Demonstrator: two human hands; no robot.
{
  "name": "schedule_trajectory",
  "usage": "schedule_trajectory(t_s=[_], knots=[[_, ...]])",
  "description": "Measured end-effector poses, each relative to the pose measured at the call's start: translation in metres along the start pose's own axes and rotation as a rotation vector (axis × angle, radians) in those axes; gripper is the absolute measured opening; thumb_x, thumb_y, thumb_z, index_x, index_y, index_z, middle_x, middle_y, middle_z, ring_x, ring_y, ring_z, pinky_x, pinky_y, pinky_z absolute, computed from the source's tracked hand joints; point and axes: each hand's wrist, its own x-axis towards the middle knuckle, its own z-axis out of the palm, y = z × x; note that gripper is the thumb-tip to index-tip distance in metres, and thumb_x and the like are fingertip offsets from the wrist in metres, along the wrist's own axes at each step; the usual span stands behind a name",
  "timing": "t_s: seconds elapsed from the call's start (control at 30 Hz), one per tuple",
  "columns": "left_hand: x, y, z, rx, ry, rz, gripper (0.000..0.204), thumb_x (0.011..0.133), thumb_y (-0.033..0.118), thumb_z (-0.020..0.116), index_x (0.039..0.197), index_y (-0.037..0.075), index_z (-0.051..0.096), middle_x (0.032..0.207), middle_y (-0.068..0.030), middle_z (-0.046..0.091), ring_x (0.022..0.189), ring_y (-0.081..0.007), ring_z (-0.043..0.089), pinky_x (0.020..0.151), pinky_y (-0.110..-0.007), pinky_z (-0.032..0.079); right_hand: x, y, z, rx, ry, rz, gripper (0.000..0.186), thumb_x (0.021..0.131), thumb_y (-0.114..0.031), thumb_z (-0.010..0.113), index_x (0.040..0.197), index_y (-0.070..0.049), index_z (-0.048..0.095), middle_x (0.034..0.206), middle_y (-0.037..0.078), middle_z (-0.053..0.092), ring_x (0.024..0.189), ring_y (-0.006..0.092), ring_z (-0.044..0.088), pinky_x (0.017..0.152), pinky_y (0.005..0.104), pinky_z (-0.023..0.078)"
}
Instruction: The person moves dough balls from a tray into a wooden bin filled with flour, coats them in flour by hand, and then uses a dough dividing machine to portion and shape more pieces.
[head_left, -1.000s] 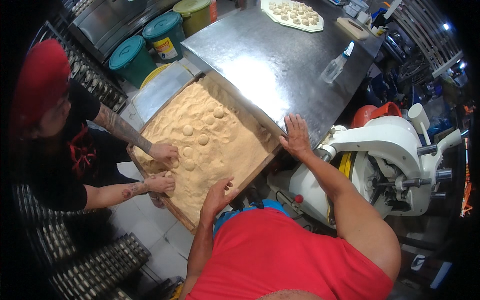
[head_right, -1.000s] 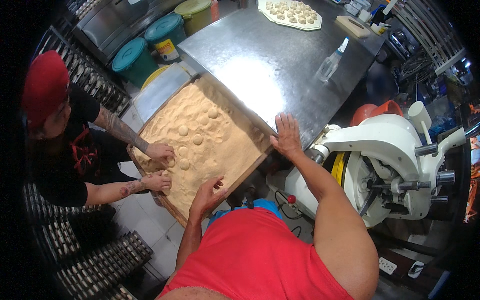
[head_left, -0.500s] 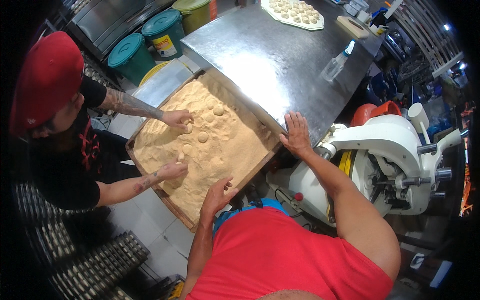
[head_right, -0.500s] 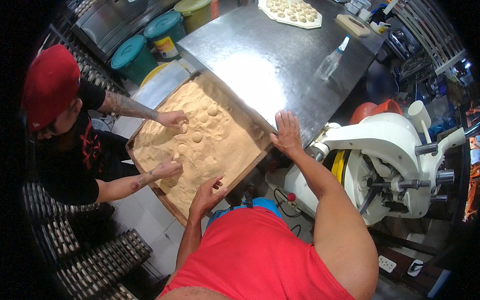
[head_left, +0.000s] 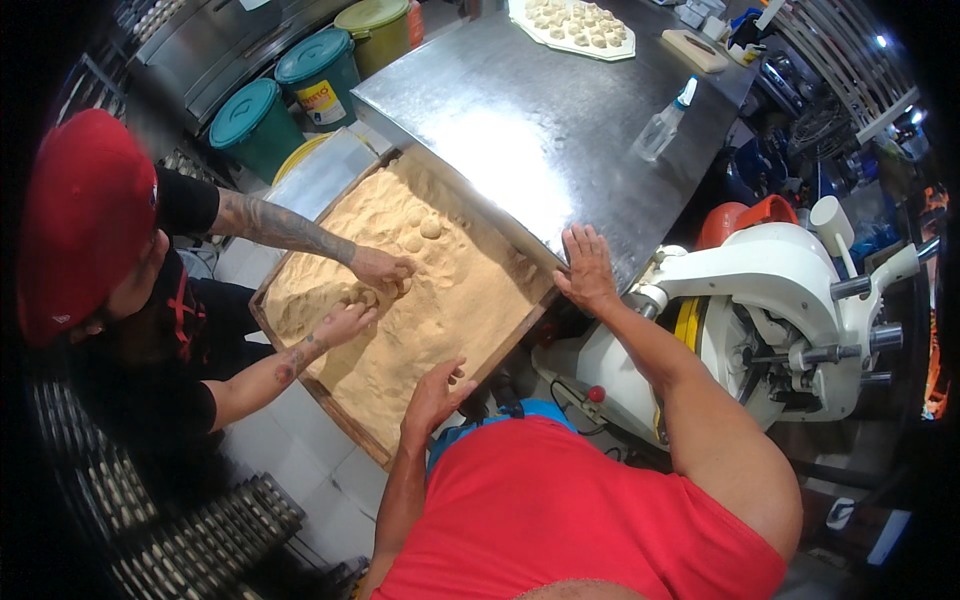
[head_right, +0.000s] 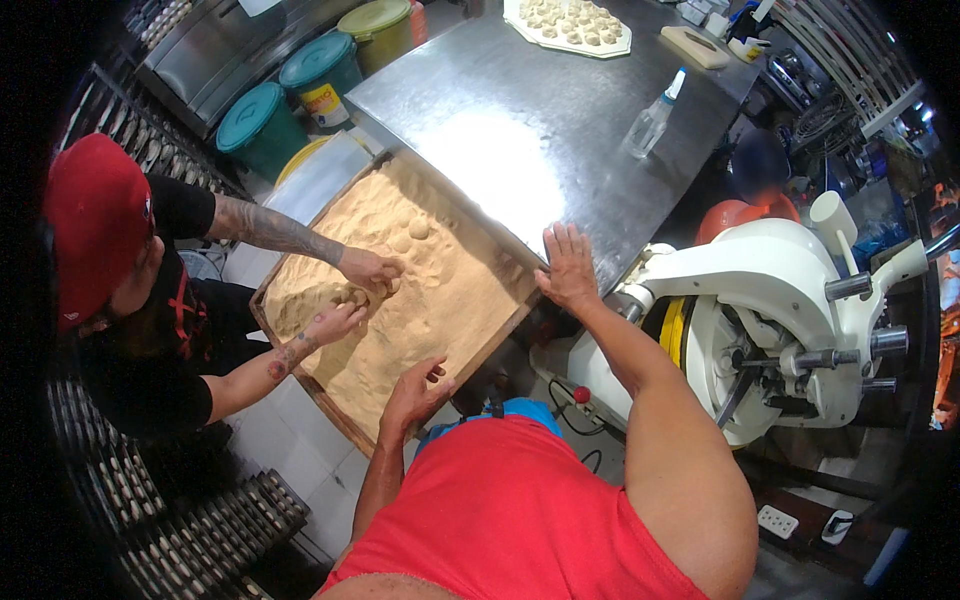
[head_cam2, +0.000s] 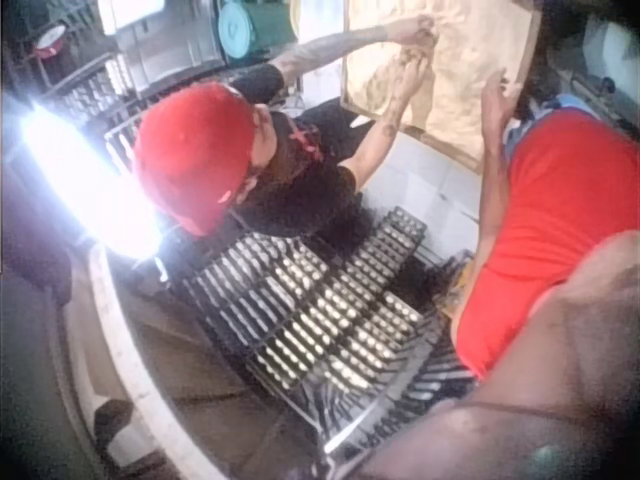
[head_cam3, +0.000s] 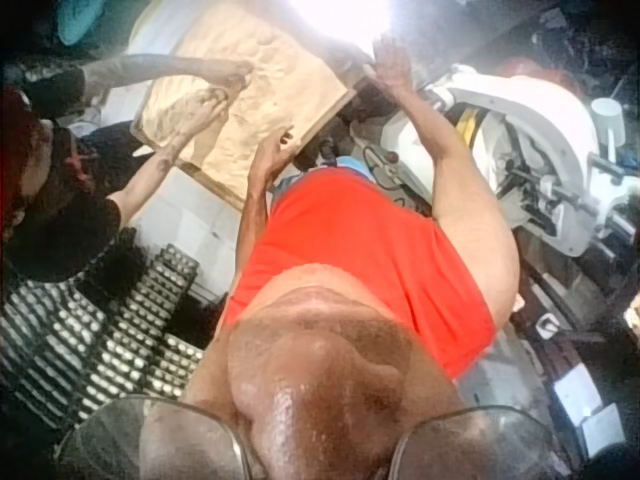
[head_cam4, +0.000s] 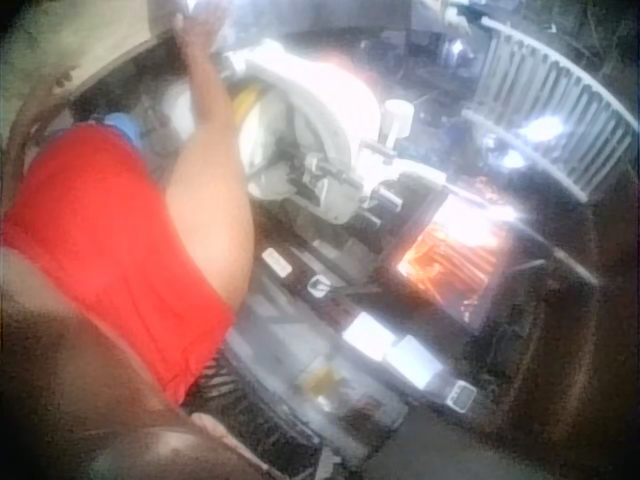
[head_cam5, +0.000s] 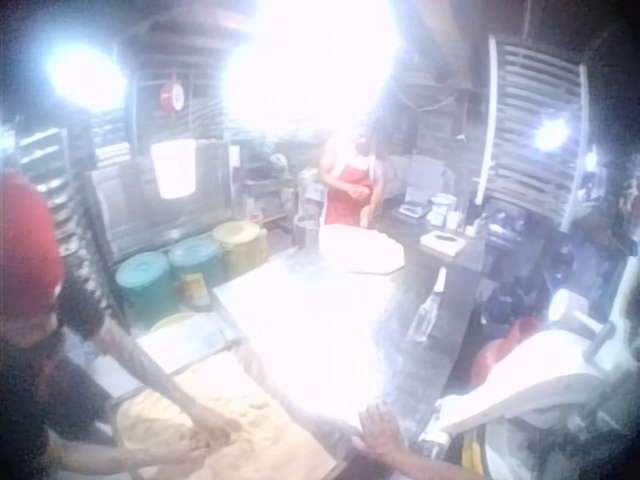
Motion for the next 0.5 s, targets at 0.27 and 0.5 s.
schedule_trajectory(t_s=[0.27,0.5], knots=[[0.001,0.007,-0.005,0.008,-0.020,-0.028,0.060,0.088,0.032,0.078,0.137,0.002,0.061,0.115,-0.0182,0.071,0.101,-0.0311,0.067,0.090,-0.041,0.054,0.000,-0.002,-0.005,0.015,-0.003,0.012,0.082,0.084,-0.035,0.073,0.152,-0.006,0.037,0.158,0.018,0.035,0.150,0.0400,0.028,0.124,0.0557,0.020],[0.003,0.009,-0.008,0.031,-0.023,-0.037,0.060,0.089,0.032,0.077,0.138,0.003,0.061,0.116,-0.0185,0.071,0.102,-0.0310,0.068,0.090,-0.041,0.054,0.000,-0.005,-0.008,0.016,-0.015,0.015,0.082,0.084,-0.034,0.073,0.152,-0.006,0.037,0.158,0.018,0.035,0.150,0.0402,0.028,0.124,0.0555,0.021]])
